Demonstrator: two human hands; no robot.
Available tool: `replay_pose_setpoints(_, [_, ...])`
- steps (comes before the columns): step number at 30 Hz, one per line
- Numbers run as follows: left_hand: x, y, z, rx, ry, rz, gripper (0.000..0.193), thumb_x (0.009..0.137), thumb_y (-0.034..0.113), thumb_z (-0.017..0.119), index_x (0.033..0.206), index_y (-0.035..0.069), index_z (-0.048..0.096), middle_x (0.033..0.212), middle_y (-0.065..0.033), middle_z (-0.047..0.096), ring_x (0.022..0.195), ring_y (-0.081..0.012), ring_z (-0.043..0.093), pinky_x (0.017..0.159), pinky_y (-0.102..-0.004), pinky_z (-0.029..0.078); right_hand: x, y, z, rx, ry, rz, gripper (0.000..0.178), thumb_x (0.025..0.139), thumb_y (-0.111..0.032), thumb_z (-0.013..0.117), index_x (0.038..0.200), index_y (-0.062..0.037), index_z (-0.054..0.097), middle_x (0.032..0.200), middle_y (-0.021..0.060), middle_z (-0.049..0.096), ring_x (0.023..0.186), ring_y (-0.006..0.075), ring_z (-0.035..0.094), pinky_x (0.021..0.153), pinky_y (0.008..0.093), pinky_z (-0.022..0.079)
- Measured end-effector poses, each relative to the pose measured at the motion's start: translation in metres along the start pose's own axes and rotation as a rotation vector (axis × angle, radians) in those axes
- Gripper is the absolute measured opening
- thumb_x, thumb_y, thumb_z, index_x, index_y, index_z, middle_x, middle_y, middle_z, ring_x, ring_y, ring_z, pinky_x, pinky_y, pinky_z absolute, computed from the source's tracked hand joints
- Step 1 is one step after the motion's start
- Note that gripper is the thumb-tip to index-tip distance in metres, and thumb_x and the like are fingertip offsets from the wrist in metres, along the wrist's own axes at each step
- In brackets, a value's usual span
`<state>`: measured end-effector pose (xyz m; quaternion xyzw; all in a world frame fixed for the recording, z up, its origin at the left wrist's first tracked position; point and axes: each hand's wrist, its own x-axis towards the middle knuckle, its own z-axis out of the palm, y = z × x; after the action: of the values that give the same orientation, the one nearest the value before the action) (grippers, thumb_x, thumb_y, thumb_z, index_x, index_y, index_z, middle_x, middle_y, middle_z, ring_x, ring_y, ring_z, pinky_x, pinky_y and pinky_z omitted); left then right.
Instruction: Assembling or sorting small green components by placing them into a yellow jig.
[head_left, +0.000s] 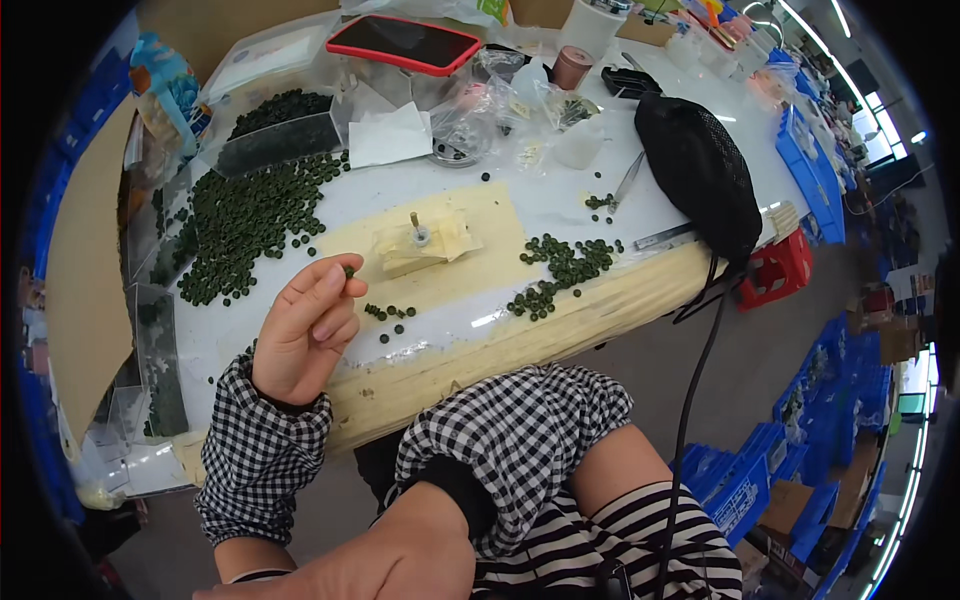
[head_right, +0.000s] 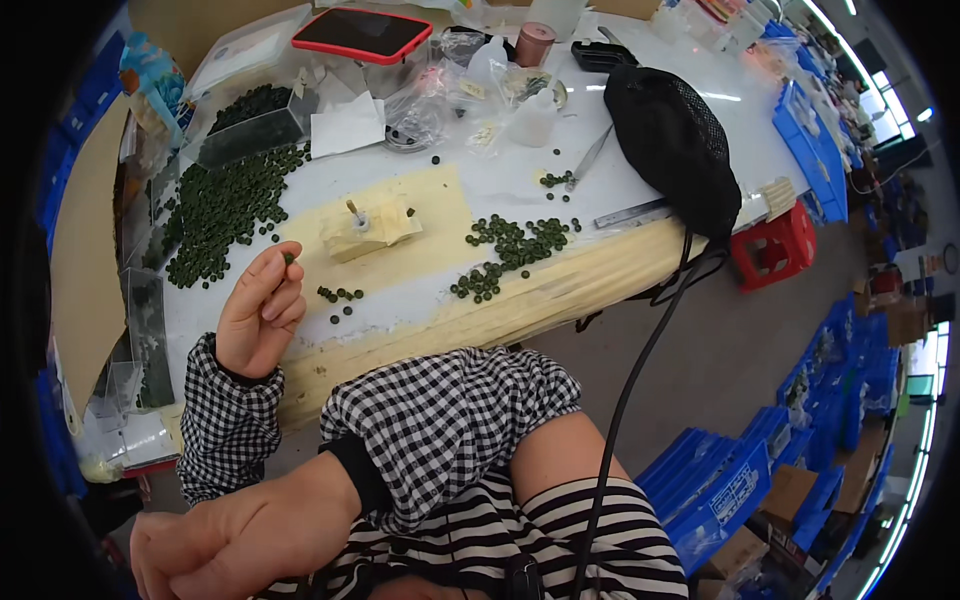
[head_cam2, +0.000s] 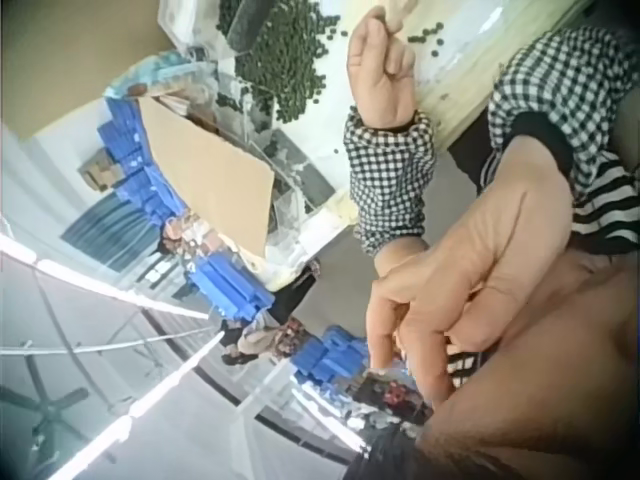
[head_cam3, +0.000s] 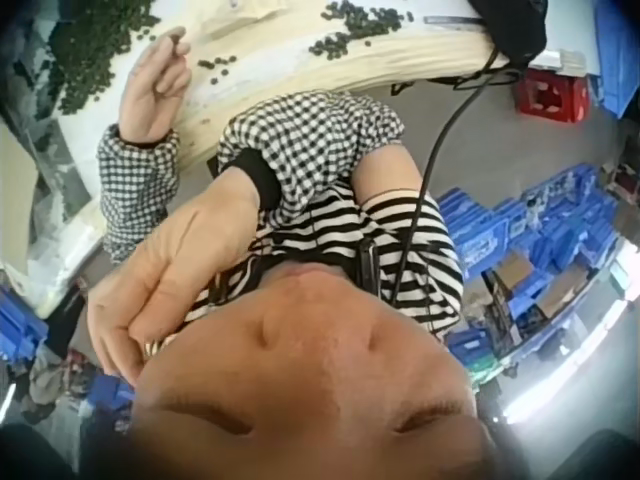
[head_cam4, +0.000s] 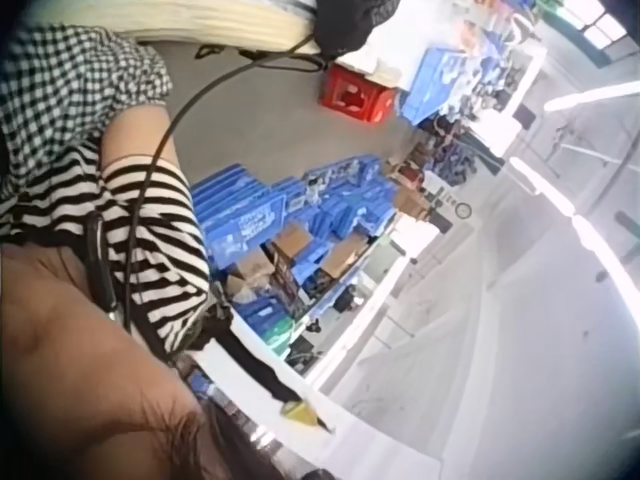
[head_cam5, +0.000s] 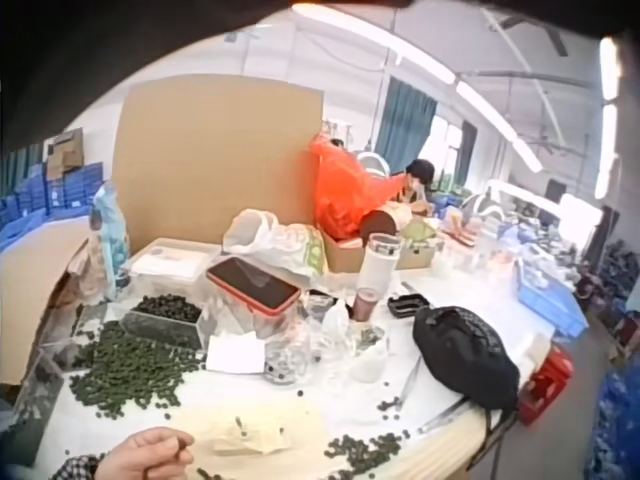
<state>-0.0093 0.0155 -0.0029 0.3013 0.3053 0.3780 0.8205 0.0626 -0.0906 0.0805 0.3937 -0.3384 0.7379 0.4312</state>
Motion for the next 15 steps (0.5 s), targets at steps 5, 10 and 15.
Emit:
replay_pose_setpoints(5, [-0.001, -0.002, 0.000, -0.025, -0.005, 0.014, 0.024, 0.095, 0.013, 0.048, 0.113, -0.002, 0.053, 0.087, -0.0040, 0.060, 0.052, -0.0009, 0.033, 0.050, -0.0160, 0.030, 0.014, -0.025, 0.020, -0.064, 0.048, 0.036, 0.044, 0.101, -0.030, 0.028, 0.112, 0.0024, 0.056, 0.119, 0.0132, 0.050, 0.122, 0.0239, 0.037, 0.101, 0.0370, 0.029])
replay_pose_setpoints(10, [-0.001, -0.003, -0.003, -0.011, -0.026, 0.020, 0.025, 0.095, 0.014, 0.047, 0.115, -0.001, 0.052, 0.088, -0.0029, 0.060, 0.051, -0.0007, 0.033, 0.049, -0.0159, 0.029, 0.012, 0.005, 0.006, 0.221, -0.079, 0.014, 0.046, 0.101, -0.032, 0.027, 0.114, 0.0025, 0.054, 0.119, 0.0123, 0.050, 0.120, 0.0220, 0.038, 0.099, 0.0361, 0.032])
replay_pose_setpoints(15, [0.000, -0.004, -0.004, -0.014, -0.028, 0.024, 0.025, 0.096, 0.014, 0.047, 0.115, -0.001, 0.052, 0.088, -0.0030, 0.060, 0.051, -0.0007, 0.033, 0.049, -0.0160, 0.029, 0.016, 0.009, 0.011, 0.201, -0.075, 0.044, 0.043, 0.100, -0.031, 0.030, 0.115, 0.0020, 0.053, 0.117, 0.0114, 0.049, 0.116, 0.0212, 0.039, 0.096, 0.0353, 0.033])
